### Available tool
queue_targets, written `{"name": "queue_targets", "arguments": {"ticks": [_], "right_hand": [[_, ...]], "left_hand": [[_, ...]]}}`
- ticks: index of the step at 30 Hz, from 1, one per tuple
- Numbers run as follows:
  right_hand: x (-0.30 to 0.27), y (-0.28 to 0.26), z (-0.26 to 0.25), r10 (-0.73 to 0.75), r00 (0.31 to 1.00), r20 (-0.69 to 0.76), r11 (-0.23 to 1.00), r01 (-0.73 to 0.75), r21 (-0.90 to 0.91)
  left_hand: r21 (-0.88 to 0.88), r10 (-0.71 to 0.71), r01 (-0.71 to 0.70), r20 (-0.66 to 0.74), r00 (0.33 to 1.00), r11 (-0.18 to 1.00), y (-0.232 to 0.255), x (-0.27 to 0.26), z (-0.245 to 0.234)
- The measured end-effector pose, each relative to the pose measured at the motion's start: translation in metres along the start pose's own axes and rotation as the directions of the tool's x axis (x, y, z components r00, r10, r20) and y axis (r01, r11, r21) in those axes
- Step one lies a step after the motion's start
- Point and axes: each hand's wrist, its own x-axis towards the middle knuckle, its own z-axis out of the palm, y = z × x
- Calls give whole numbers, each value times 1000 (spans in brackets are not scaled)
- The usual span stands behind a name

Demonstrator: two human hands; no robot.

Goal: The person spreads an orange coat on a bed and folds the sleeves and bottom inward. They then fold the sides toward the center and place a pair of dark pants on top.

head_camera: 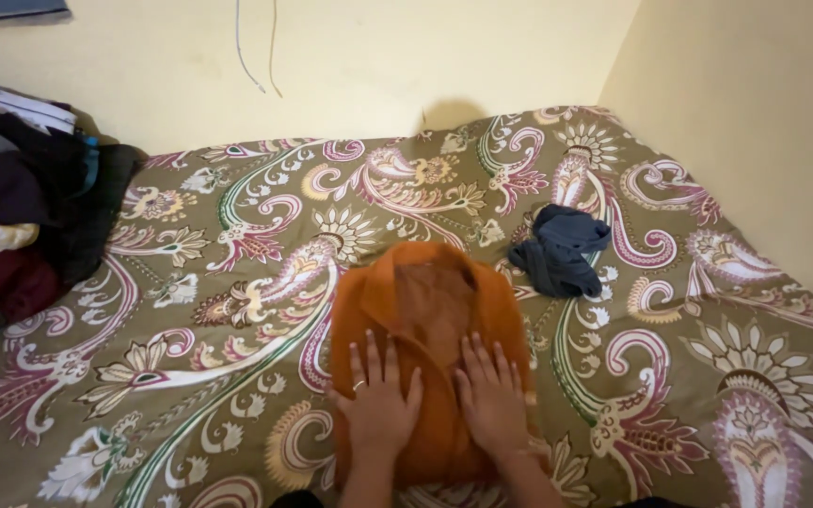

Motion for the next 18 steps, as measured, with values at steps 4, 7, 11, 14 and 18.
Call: {"name": "queue_targets", "arguments": {"ticks": [4,7,11,14,18], "right_hand": [[-4,13,19,63,996,68,998,-64,22],[-10,28,29,21,999,38,1000,-22,7],[-1,53,31,291,930,-227,835,-131,534],[7,56,20,344,904,-254,850,-184,494],[24,52,17,-30,986,-166,989,53,138]], "left_hand": [[-41,-10,13,75,997,999,-3,5,-3],[-26,-15,18,128,992,1000,-6,1,6],[-5,126,-129,-183,975,992,-16,18,52],[-35,233,-257,-319,919,966,-12,22,51],[-121,146,-171,-190,971,978,-1,28,20]]}}
